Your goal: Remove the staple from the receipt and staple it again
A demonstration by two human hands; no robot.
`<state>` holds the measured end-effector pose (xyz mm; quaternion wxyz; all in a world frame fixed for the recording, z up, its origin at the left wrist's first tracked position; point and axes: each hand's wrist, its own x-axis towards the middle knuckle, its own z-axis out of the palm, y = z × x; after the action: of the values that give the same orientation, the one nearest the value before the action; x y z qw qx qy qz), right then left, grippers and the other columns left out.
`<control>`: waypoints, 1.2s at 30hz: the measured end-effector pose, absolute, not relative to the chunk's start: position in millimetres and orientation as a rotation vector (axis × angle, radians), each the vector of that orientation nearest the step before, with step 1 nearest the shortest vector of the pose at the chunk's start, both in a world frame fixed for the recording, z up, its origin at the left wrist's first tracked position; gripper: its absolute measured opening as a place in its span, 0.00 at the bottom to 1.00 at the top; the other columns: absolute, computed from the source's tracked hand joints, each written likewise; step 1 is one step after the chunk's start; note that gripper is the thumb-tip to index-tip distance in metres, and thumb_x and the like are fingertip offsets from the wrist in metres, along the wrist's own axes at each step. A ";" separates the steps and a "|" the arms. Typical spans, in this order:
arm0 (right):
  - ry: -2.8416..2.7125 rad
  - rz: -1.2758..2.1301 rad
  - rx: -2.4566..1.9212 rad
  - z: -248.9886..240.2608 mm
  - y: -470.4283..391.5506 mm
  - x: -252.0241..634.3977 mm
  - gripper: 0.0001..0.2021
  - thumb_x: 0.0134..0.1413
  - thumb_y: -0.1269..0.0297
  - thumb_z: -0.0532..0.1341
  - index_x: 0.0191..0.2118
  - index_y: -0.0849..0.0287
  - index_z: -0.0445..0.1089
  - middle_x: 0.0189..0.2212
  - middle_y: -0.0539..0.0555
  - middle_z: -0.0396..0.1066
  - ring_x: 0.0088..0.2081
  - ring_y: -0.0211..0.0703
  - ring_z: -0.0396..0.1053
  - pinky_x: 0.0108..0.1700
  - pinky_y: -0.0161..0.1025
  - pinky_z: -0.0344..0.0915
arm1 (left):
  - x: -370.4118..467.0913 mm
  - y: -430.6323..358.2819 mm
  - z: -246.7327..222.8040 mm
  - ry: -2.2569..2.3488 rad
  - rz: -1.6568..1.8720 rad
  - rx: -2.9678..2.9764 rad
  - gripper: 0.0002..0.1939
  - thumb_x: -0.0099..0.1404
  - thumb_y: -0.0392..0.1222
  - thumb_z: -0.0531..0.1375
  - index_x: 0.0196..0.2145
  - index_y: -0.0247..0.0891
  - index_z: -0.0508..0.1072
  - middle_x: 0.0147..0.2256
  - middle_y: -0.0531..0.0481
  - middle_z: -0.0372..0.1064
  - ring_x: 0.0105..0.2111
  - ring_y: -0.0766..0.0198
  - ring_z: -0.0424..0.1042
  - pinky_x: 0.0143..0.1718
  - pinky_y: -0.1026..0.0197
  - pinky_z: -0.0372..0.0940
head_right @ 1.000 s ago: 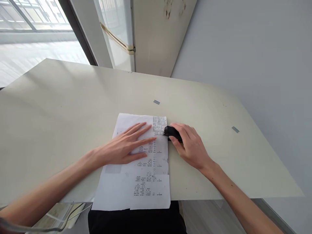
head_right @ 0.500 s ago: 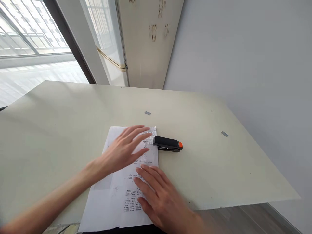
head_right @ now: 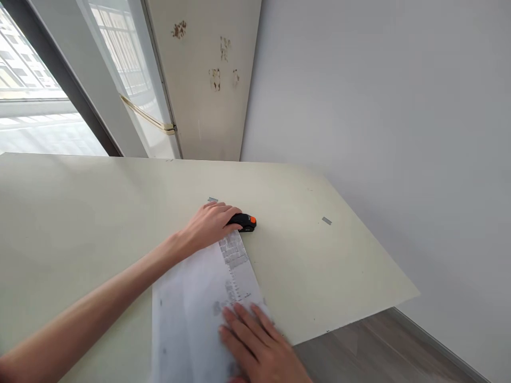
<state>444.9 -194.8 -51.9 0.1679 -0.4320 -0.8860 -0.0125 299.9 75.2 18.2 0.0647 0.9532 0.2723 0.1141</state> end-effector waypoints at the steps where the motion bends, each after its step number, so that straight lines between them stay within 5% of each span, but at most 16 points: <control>1: -2.537 -0.050 -1.251 -49.0 -203.2 460.5 0.33 0.73 0.52 0.57 0.76 0.62 0.54 0.70 0.58 0.62 0.71 0.52 0.61 0.69 0.50 0.65 | 296.0 79.3 19.1 0.846 0.343 2.866 0.12 0.77 0.47 0.57 0.49 0.39 0.76 0.42 0.44 0.81 0.42 0.51 0.78 0.47 0.51 0.66; 7: -2.405 -0.062 -1.620 -33.8 -241.4 527.2 0.34 0.74 0.60 0.56 0.79 0.52 0.44 0.70 0.53 0.63 0.67 0.50 0.67 0.64 0.44 0.72 | 275.1 86.4 22.8 0.939 0.352 2.794 0.13 0.76 0.48 0.56 0.50 0.42 0.76 0.43 0.45 0.81 0.41 0.51 0.78 0.43 0.53 0.67; 13: -2.148 0.121 -1.921 -42.2 -203.6 556.7 0.34 0.76 0.59 0.53 0.79 0.43 0.39 0.76 0.50 0.51 0.75 0.55 0.51 0.73 0.61 0.58 | 255.3 77.2 24.5 0.859 0.369 2.659 0.17 0.76 0.53 0.53 0.51 0.44 0.76 0.44 0.46 0.79 0.39 0.53 0.77 0.37 0.56 0.67; 19: -2.140 0.268 -1.845 -49.9 -134.9 581.8 0.29 0.77 0.55 0.50 0.78 0.41 0.45 0.77 0.46 0.48 0.77 0.51 0.46 0.77 0.61 0.49 | 220.4 64.0 5.1 0.931 0.496 2.370 0.22 0.73 0.60 0.57 0.59 0.49 0.72 0.53 0.47 0.77 0.48 0.51 0.77 0.43 0.56 0.70; 23: -2.147 0.260 -1.799 -52.0 -101.3 594.4 0.28 0.77 0.53 0.49 0.77 0.40 0.48 0.76 0.46 0.50 0.77 0.51 0.48 0.77 0.62 0.49 | 205.8 59.0 -7.9 1.117 0.552 2.187 0.31 0.68 0.60 0.62 0.64 0.50 0.67 0.50 0.47 0.78 0.48 0.49 0.77 0.47 0.53 0.70; 29: -2.122 0.338 -1.830 -47.5 -79.2 609.6 0.27 0.77 0.51 0.49 0.76 0.42 0.53 0.76 0.47 0.51 0.77 0.51 0.47 0.77 0.62 0.46 | 201.8 54.0 -10.5 1.044 0.586 2.086 0.22 0.68 0.56 0.62 0.56 0.47 0.74 0.51 0.47 0.78 0.50 0.50 0.76 0.51 0.53 0.68; 32: -2.044 0.435 -1.899 -34.2 -76.8 606.8 0.28 0.74 0.48 0.53 0.74 0.42 0.57 0.75 0.48 0.54 0.76 0.54 0.49 0.73 0.61 0.59 | 200.2 51.2 -12.8 1.057 0.578 2.075 0.21 0.67 0.55 0.62 0.54 0.46 0.75 0.50 0.47 0.78 0.49 0.50 0.76 0.48 0.54 0.68; 36: -1.816 0.519 -1.921 -10.9 -70.9 575.0 0.25 0.72 0.47 0.55 0.70 0.41 0.64 0.73 0.49 0.60 0.73 0.57 0.57 0.46 0.48 0.79 | 196.2 47.0 -17.5 1.041 0.580 2.071 0.21 0.67 0.54 0.64 0.54 0.47 0.75 0.49 0.47 0.78 0.48 0.51 0.76 0.46 0.55 0.69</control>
<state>575.0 -70.9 -10.9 0.2217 -0.6953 -0.6573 0.1880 196.2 47.0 -17.5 0.3675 0.8061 0.4053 0.2257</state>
